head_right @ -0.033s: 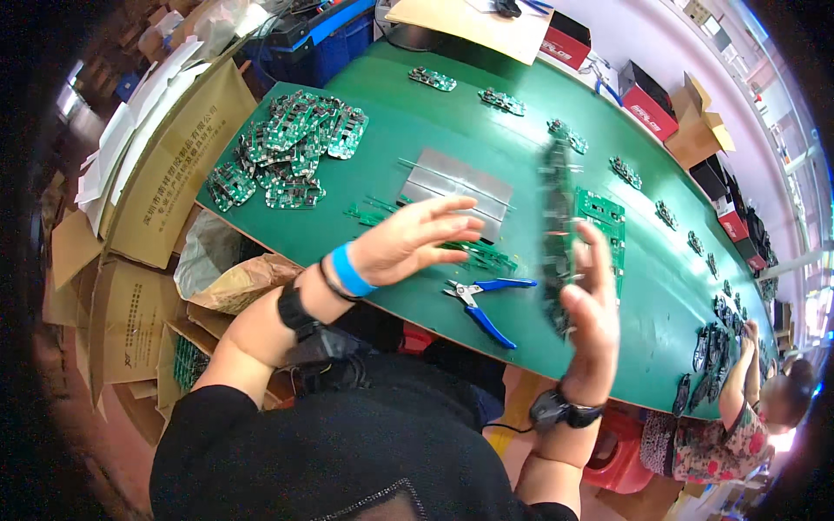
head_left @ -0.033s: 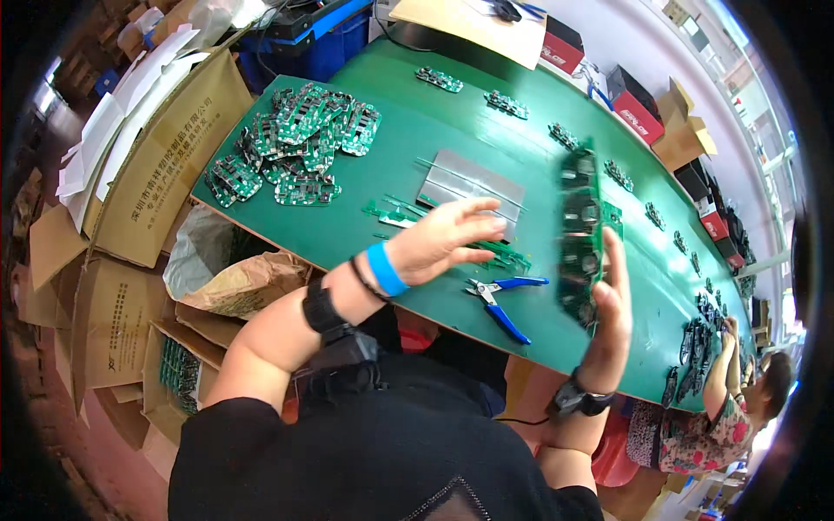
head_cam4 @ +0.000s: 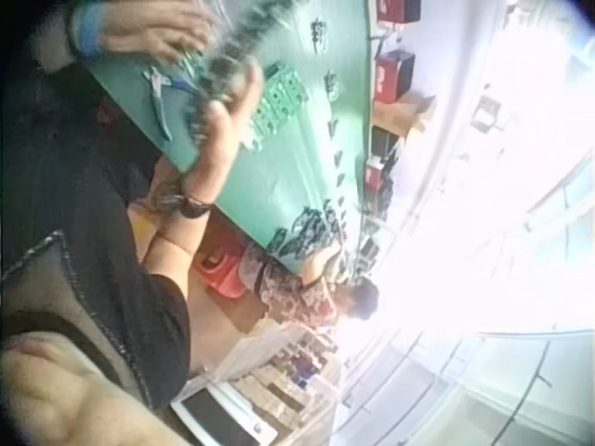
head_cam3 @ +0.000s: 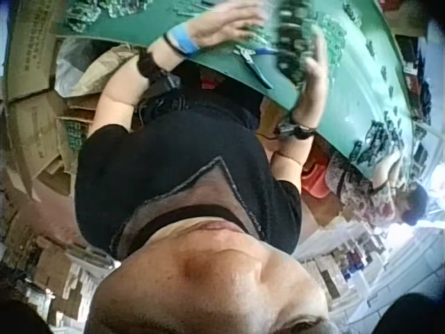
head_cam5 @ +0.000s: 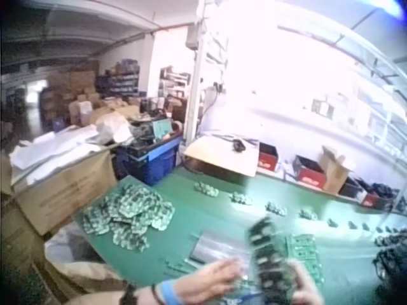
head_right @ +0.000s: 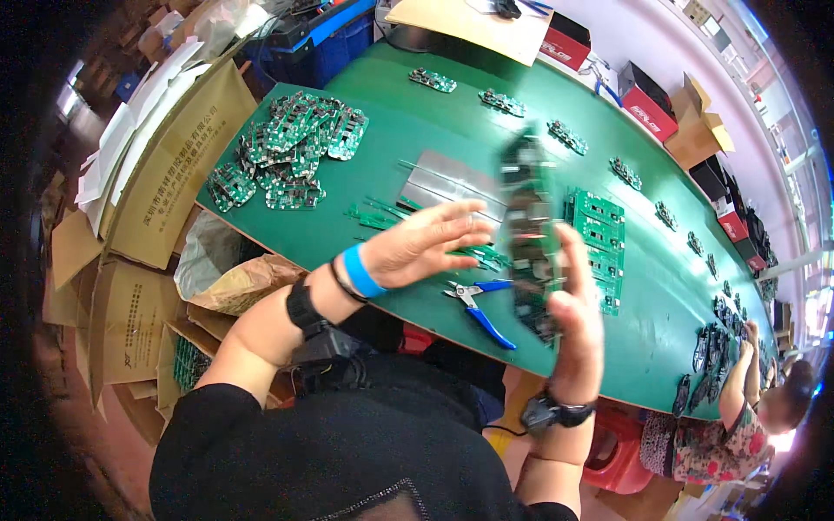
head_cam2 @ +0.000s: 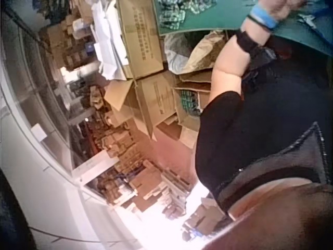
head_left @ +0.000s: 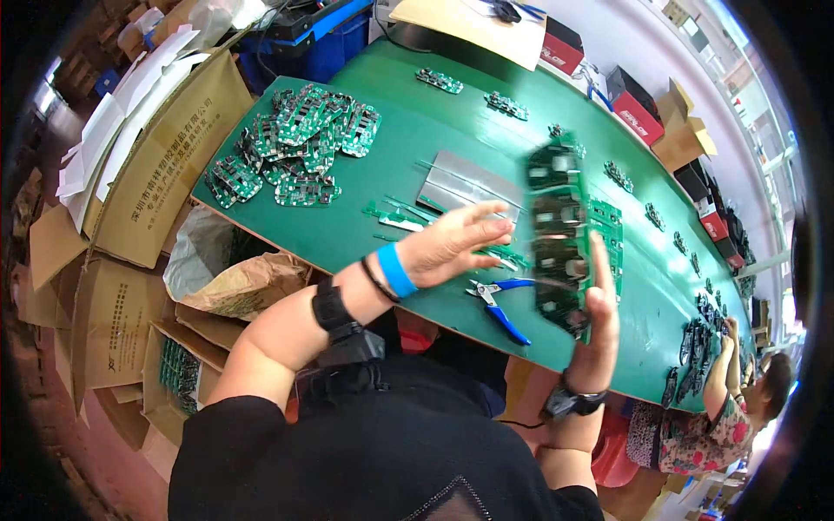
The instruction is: The person uses blue-handled pliers to trim excess green material from the edges of rectangular circuit boards. They handle the boards one at a time, cutting along the edges and then placing the finished pieces into a pile on the table.
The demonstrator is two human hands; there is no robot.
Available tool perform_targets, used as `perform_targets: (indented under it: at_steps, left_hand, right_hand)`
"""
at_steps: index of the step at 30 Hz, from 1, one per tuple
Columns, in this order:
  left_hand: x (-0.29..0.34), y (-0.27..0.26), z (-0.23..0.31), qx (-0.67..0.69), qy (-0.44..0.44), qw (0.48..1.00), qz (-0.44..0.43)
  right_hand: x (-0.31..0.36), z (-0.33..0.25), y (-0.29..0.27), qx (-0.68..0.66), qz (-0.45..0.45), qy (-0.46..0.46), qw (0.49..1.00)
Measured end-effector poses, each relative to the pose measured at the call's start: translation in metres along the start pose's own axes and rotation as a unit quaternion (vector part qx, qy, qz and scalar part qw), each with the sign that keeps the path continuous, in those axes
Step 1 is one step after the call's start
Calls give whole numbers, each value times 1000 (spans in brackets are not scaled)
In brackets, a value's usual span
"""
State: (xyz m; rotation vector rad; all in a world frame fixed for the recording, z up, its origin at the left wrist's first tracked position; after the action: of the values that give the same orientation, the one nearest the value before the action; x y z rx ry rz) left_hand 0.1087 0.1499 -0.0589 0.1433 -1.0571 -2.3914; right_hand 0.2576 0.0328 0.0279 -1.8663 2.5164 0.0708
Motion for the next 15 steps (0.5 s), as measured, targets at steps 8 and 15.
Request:
perform_targets:
  at_steps: [8, 15]
  left_hand:
    - [27, -36, 53, 55, 116, 992, 22]
    - [151, -68, 233, -470, 238, 810, 259]
  right_hand:
    - [-55, 26, 21, 254, -44, -31, 966]
    - [-115, 80, 10, 593, -19, -176, 785]
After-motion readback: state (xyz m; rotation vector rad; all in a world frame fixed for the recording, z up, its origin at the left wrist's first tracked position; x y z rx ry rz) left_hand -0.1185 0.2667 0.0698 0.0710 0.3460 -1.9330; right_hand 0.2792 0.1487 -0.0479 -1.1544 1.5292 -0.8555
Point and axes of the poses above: each hand's wrist, its own x-axis away from the middle knuckle, its own y-axis out of the palm, z = x × y, the point moved 5 cm from there along -x, towards the middle knuckle, and after that the axes turned 5 degrees about -x, right-handed, at the moved point
